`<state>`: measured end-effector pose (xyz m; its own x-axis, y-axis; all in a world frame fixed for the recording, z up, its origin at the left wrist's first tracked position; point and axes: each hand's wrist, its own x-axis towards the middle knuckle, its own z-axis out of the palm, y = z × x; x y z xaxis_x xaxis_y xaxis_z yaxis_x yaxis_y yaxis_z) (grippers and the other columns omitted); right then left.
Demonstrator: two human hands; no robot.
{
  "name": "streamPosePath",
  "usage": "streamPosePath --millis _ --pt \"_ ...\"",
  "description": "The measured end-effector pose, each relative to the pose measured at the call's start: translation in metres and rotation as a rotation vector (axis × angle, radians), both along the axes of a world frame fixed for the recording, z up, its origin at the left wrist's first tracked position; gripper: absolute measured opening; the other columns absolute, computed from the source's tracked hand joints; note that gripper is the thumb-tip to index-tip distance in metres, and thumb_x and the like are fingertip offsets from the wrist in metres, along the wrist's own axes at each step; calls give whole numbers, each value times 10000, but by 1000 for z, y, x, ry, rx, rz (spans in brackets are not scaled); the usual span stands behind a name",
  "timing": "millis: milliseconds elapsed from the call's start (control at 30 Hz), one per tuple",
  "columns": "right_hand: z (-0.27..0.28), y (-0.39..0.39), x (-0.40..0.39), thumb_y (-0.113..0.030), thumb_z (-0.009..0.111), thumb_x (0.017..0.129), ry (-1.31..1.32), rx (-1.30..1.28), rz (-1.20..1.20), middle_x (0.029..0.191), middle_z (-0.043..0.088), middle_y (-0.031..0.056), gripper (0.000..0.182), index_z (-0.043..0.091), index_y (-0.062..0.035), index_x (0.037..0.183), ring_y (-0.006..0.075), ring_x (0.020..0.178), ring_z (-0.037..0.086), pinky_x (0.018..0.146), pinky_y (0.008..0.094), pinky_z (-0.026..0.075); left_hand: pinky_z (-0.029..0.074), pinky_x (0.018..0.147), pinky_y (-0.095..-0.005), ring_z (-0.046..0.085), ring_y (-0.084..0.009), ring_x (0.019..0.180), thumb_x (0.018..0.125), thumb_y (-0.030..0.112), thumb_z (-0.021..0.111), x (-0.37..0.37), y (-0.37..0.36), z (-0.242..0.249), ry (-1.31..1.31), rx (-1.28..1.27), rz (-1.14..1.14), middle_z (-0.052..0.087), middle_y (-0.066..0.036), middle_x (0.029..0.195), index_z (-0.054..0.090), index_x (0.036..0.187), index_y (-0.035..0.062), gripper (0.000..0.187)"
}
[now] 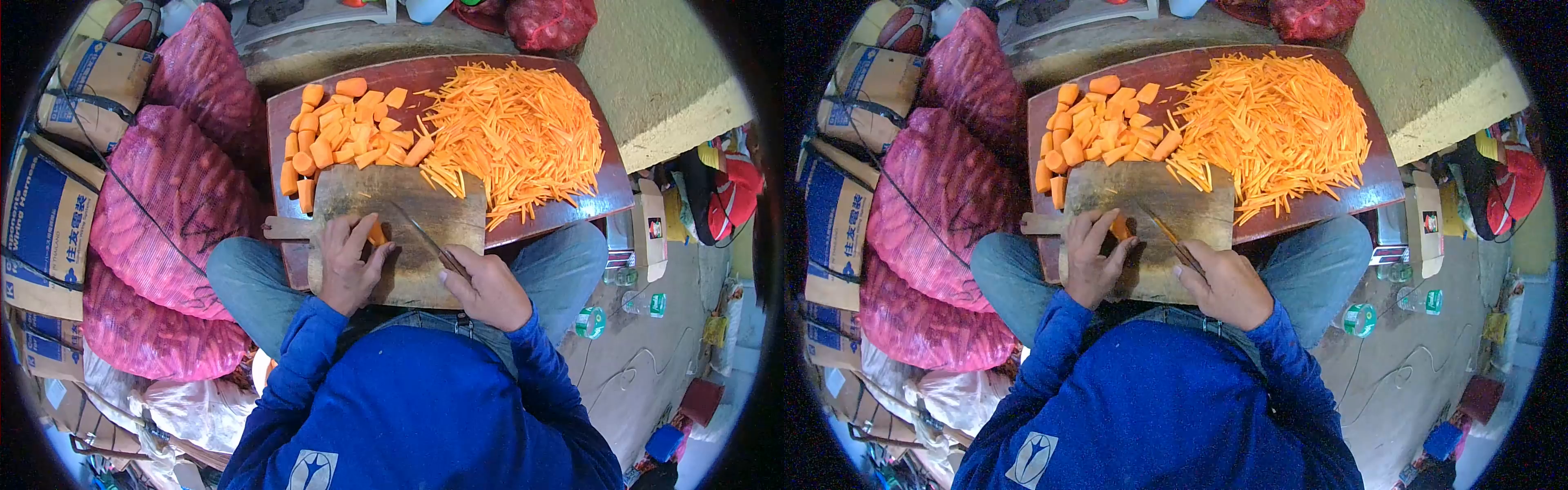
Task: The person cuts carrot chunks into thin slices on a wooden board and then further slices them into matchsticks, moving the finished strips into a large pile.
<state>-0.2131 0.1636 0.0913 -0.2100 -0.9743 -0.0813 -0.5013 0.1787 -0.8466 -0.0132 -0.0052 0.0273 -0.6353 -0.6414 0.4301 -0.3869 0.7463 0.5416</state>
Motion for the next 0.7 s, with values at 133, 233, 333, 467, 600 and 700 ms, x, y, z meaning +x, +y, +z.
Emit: streamPosePath --millis 133,233,333,467,600,700 --pt "2 0 -1 -247 673 1023 71 -1 -25 876 707 279 306 649 -31 1238 514 837 701 713 566 553 428 986 -460 596 -349 1116 757 206 937 -6 3 1 -68 12 -71 668 -137 1200 697 1321 38 636" --pt "6 1 -1 -242 668 1025 61 40 -21 882 708 279 299 645 -30 1235 515 841 701 716 567 552 419 989 -459 592 -347 1131 767 206 926 -5 11 0 -98 19 -91 675 -129 1241 688 1331 47 632" --pt "6 3 2 -232 664 1027 31 59 1 901 709 282 293 638 -25 1233 515 855 702 726 565 551 419 987 -468 600 -350 1122 803 184 899 0 12 -7 -57 12 -74 689 -125 1233 709 1280 51 530" --pt "3 -1 7 -223 666 1028 17 16 18 933 716 284 304 626 -18 1248 520 881 702 748 566 551 413 983 -465 616 -339 1115 801 120 857 -2 6 -11 -26 -25 -97 706 -119 1199 740 1193 58 413" --pt "2 -1 9 -227 670 1027 -12 4 22 952 724 285 342 615 -12 1287 519 896 708 761 567 555 390 977 -473 615 -308 1125 779 72 786 -9 1 -10 -36 -90 -174 693 -73 1203 738 1120 82 345" --pt "3 -1 7 -228 671 1027 -16 60 44 979 729 295 390 596 0 1334 511 915 717 772 556 564 388 972 -481 615 -309 1126 760 66 771 -12 3 -7 -25 -126 -157 683 -70 1159 734 1114 85 356"
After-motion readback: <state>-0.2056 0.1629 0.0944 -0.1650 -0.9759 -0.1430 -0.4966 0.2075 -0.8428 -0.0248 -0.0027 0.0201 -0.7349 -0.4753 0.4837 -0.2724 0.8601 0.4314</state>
